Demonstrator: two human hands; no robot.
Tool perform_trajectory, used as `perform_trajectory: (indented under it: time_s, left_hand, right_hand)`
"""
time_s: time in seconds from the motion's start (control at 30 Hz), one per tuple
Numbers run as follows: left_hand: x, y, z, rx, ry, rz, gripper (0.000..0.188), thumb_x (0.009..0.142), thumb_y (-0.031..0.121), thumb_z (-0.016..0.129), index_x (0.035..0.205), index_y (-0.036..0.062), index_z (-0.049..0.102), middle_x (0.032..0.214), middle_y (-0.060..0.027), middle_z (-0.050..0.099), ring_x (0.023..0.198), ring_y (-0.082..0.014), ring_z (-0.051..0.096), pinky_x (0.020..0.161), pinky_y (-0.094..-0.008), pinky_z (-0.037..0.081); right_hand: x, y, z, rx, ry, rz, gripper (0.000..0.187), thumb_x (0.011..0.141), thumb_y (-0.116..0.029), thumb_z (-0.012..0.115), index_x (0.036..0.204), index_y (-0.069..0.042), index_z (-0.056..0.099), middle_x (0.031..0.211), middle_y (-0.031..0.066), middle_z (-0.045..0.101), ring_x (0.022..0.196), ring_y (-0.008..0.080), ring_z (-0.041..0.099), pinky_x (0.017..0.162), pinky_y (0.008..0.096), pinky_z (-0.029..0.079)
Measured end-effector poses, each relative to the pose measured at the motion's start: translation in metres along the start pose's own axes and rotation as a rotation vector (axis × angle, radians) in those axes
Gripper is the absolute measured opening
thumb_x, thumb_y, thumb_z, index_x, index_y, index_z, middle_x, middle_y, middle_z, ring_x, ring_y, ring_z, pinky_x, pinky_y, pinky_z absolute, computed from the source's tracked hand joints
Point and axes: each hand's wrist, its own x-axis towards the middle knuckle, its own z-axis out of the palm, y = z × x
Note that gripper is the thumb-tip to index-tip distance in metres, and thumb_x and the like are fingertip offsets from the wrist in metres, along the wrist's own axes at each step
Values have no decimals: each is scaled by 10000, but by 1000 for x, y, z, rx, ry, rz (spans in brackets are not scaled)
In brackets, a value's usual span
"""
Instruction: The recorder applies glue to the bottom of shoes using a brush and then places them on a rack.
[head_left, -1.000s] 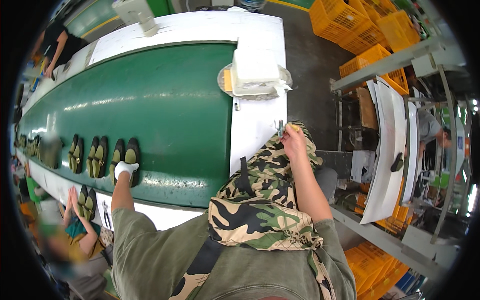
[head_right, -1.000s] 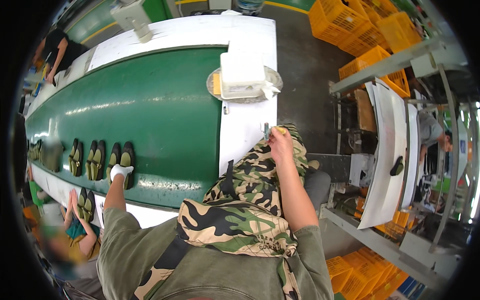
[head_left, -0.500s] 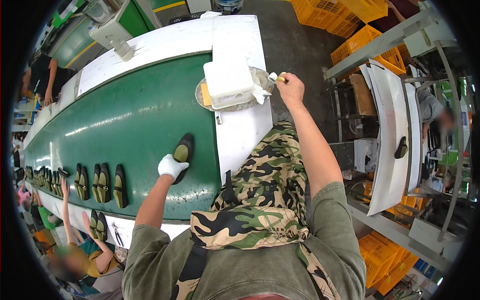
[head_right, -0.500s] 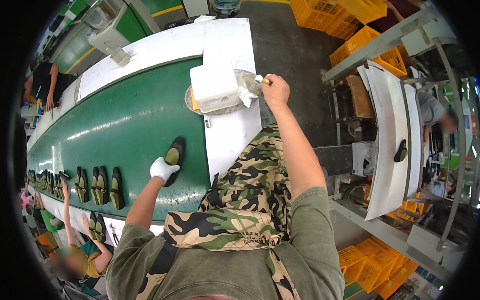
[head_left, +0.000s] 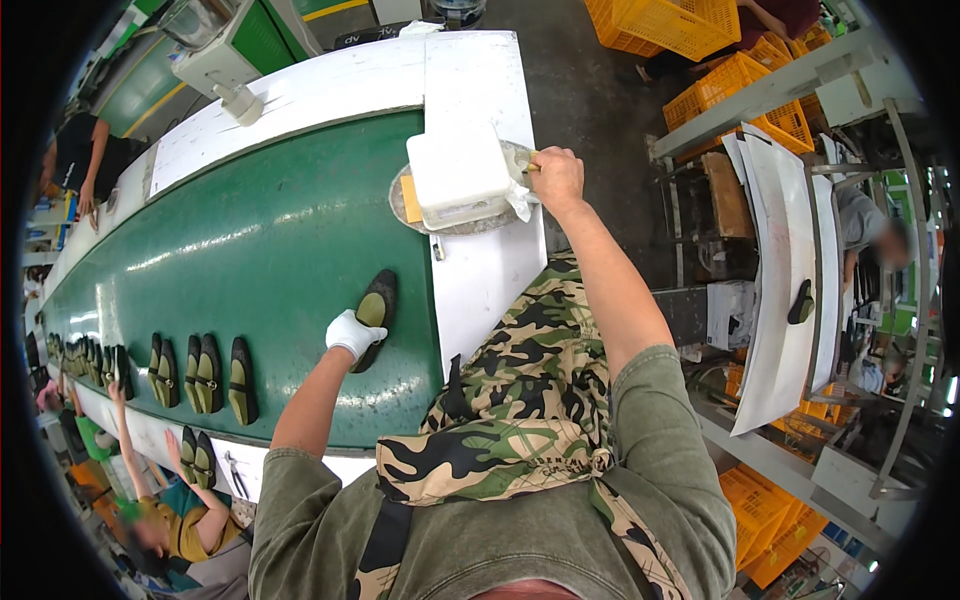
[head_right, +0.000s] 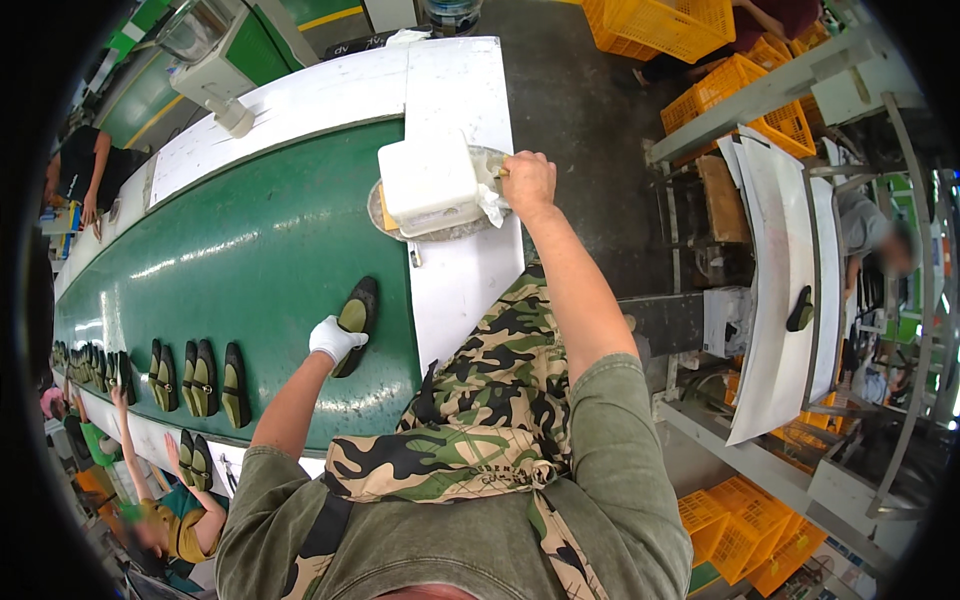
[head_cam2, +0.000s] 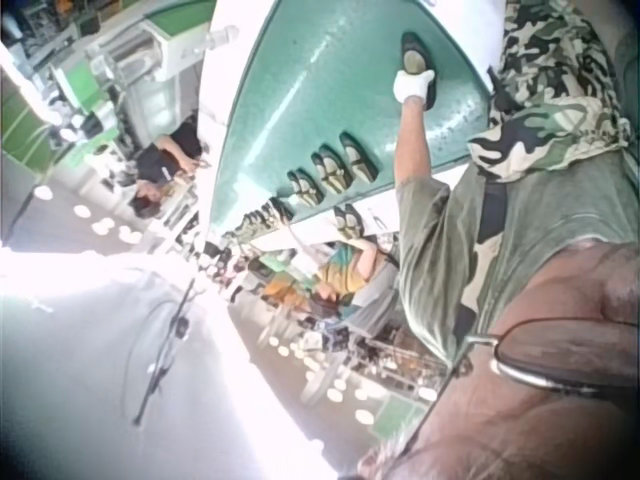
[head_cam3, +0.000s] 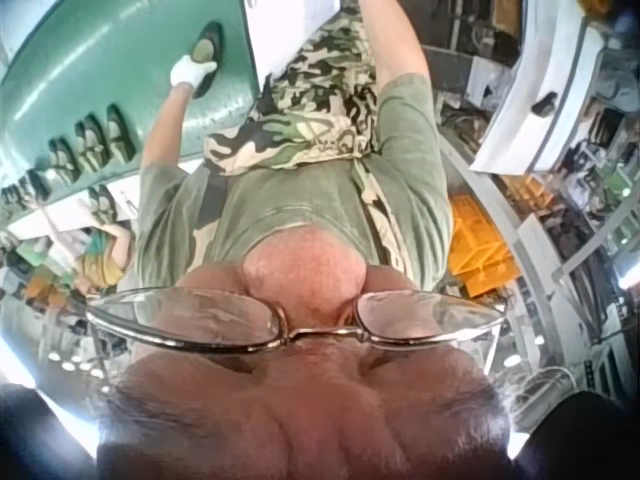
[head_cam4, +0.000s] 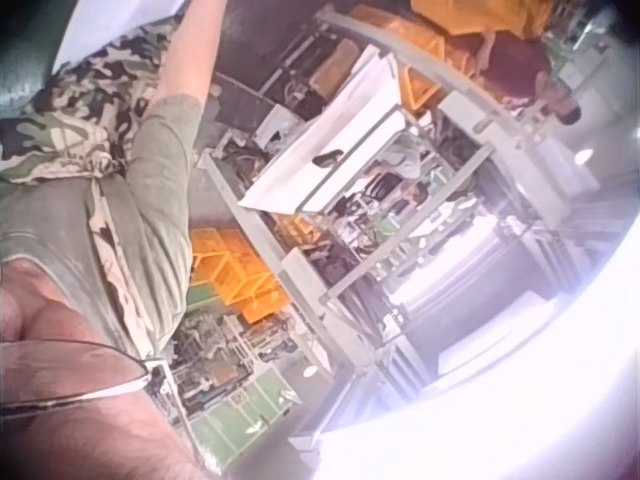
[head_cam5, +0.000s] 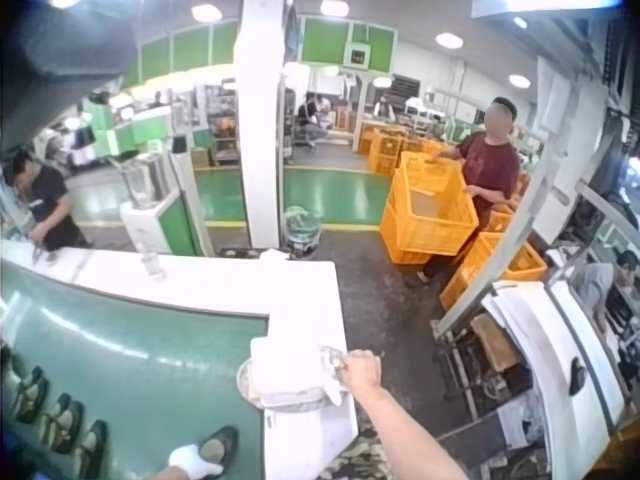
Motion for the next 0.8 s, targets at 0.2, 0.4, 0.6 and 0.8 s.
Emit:
perform_trajectory:
  time_s: [0.2,0.4,0.6,0.8]
  left_hand:
    - [1,5,0,-14,-22,3,693,624,479,872,1086,3,673,1085,-216,718,1024,-346,696,914,-393,546]
    - [11,0,-1,18,-61,18,756,614,511,868,1129,-6,671,1125,-217,711,1055,-345,689,938,-389,539]
    - [13,-2,-3,44,-108,55,793,614,543,857,1145,-16,673,1151,-224,702,1077,-342,683,950,-391,534]
    - [4,12,-15,89,-147,71,821,624,572,850,1155,-32,680,1153,-227,702,1076,-340,684,951,-389,535]
  right_hand:
    - [2,4,1,-33,25,-89,89,733,-104,694,796,-116,756,880,55,698,895,290,635,768,443,486]
    - [1,5,-11,-123,3,-219,104,743,-106,673,793,-129,761,895,53,695,918,280,629,807,442,472]
    - [0,2,-26,-33,-150,11,137,742,-172,737,851,-91,753,921,88,707,900,294,664,804,429,512]
    - [-6,35,-25,267,-210,660,282,734,-257,784,928,-53,762,891,120,744,837,287,712,759,392,536]
